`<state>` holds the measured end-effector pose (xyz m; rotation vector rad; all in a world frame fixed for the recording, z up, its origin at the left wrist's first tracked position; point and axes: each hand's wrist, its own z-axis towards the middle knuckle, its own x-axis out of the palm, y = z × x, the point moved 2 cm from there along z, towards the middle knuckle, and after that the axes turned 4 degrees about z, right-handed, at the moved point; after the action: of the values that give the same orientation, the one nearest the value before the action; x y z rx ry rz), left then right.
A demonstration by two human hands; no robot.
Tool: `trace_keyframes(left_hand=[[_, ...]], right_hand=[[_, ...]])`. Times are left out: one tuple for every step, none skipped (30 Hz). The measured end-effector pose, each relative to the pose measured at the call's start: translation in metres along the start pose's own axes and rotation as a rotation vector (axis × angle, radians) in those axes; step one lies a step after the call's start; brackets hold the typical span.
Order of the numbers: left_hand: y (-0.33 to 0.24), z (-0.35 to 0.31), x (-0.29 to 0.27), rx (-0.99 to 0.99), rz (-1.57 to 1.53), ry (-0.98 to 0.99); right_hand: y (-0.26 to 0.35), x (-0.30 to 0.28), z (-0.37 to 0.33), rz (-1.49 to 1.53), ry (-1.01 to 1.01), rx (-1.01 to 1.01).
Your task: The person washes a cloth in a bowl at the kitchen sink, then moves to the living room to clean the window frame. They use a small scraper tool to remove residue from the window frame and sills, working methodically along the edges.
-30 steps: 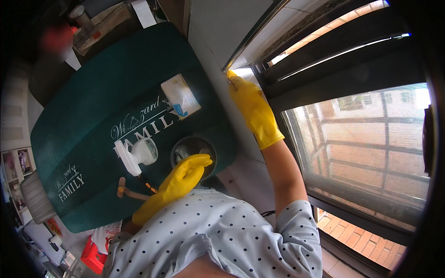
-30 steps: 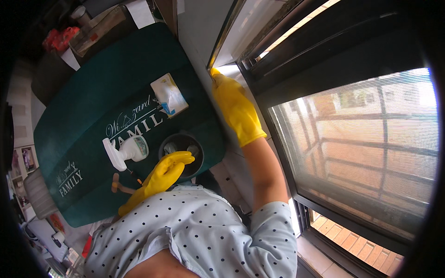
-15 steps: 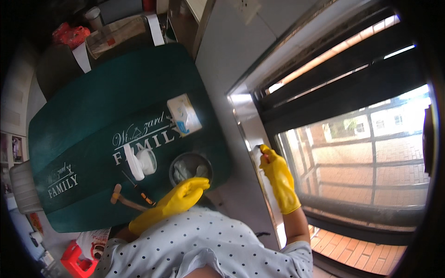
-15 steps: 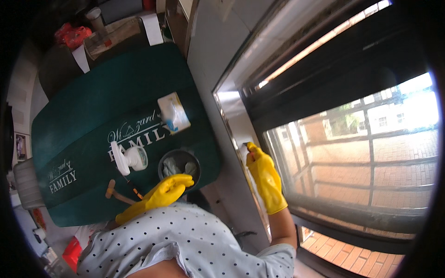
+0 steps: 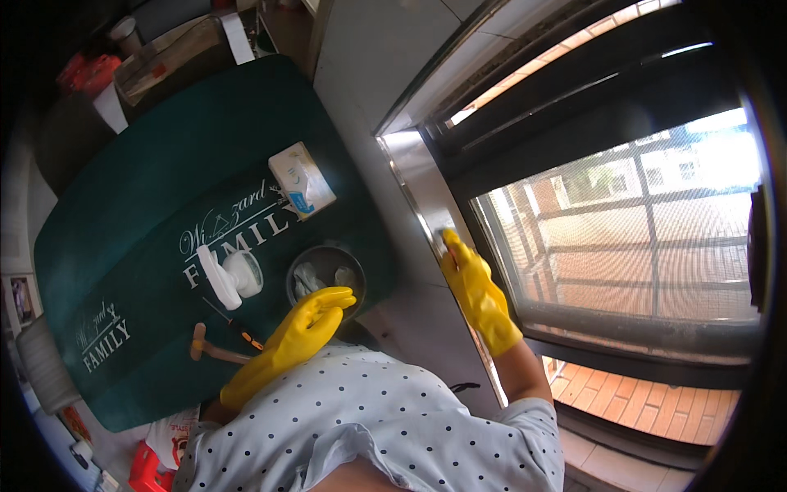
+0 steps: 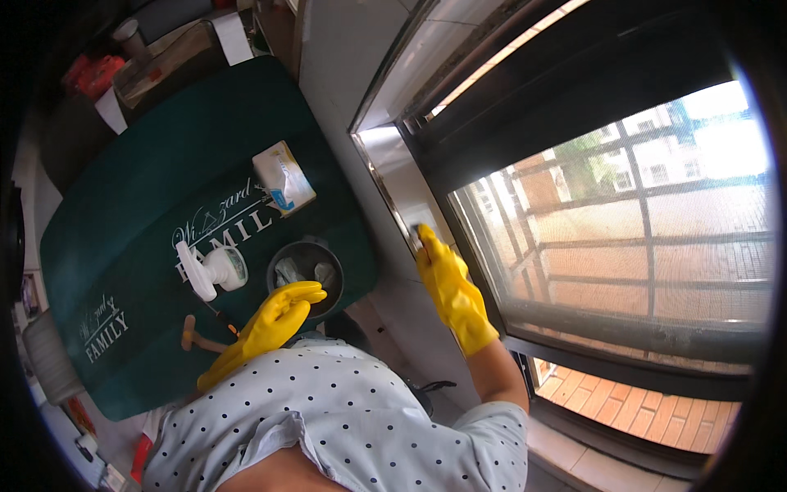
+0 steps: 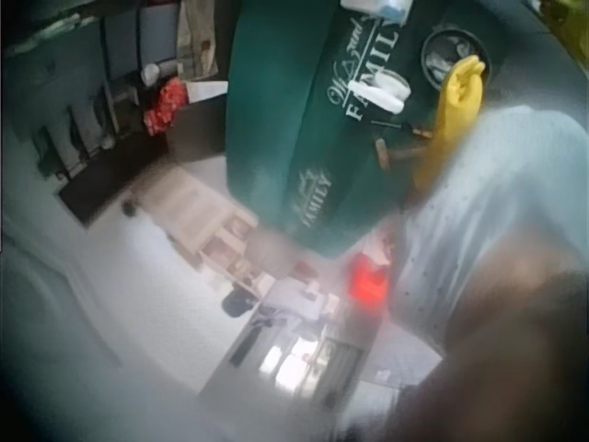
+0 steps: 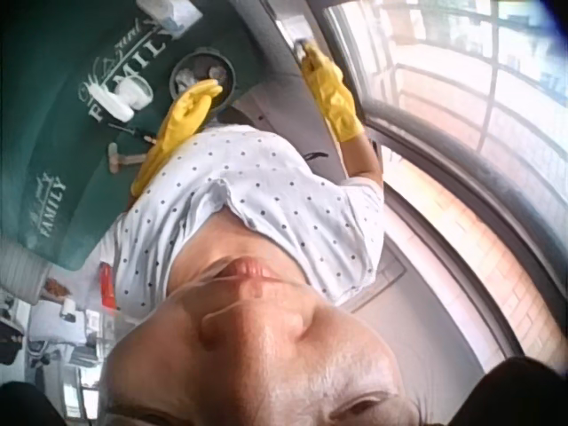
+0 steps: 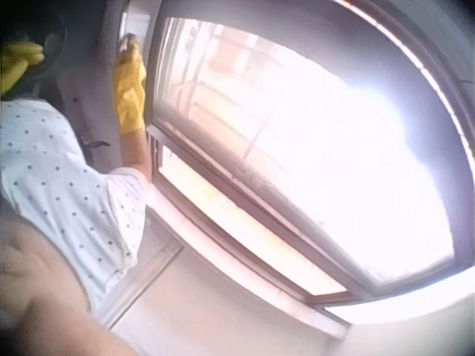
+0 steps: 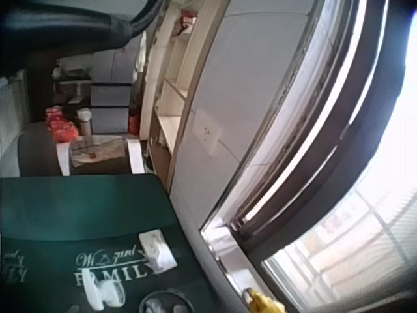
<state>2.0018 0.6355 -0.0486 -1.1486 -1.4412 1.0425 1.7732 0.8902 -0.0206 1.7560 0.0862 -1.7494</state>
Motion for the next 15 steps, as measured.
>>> trace_keyframes(left_hand=[[0.004, -0.003, -0.002, -0.021, -0.038, -0.006], [0.015, -0.006, -0.006, 0.029, -0.031, -0.038], [0.013, -0.005, -0.005, 0.015, -0.042, -0.042], [0.008, -0.005, -0.006, -0.004, -0.039, -0.040], [0.005, -0.005, -0.006, -0.022, -0.036, -0.041], [0.012, -0.003, -0.006, 0.008, -0.025, -0.035], [0.009, 0.001, -0.005, 0.015, -0.012, -0.016], [0.007, 0.002, -0.004, 0.018, 0.001, -0.022], [0.002, 0.004, -0.001, 0.023, 0.009, -0.016], [-0.003, 0.005, 0.001, 0.036, 0.007, -0.008], [-0.011, 0.009, 0.005, 0.048, 0.005, 0.004], [-0.015, 0.009, 0.003, 0.043, 0.010, -0.012], [-0.014, 0.006, 0.003, 0.028, -0.010, -0.027], [-0.012, 0.004, 0.002, 0.013, -0.029, -0.039], [-0.010, 0.005, 0.001, 0.007, -0.052, -0.051]], right_hand=[[0.002, -0.010, -0.016, -0.021, 0.015, 0.061], [0.006, -0.018, -0.017, -0.024, 0.027, 0.085], [0.008, -0.026, -0.017, -0.033, 0.034, 0.113], [0.005, -0.021, -0.007, -0.097, -0.020, 0.059], [0.004, -0.013, 0.008, -0.094, -0.032, 0.059], [0.009, -0.005, 0.033, -0.110, 0.026, 0.052], [0.001, 0.010, 0.052, -0.072, -0.009, 0.117], [0.041, 0.000, 0.079, -0.002, -0.071, -0.064], [0.051, -0.009, 0.097, 0.171, -0.066, 0.028], [0.045, 0.010, 0.108, 0.088, -0.125, 0.119], [0.031, 0.010, 0.108, 0.100, -0.121, 0.159], [0.044, 0.002, 0.104, 0.114, -0.058, 0.057], [0.055, -0.014, 0.095, 0.116, 0.002, -0.043], [0.028, -0.002, 0.075, 0.205, -0.079, -0.083], [0.025, -0.014, 0.055, 0.202, 0.002, -0.009]])
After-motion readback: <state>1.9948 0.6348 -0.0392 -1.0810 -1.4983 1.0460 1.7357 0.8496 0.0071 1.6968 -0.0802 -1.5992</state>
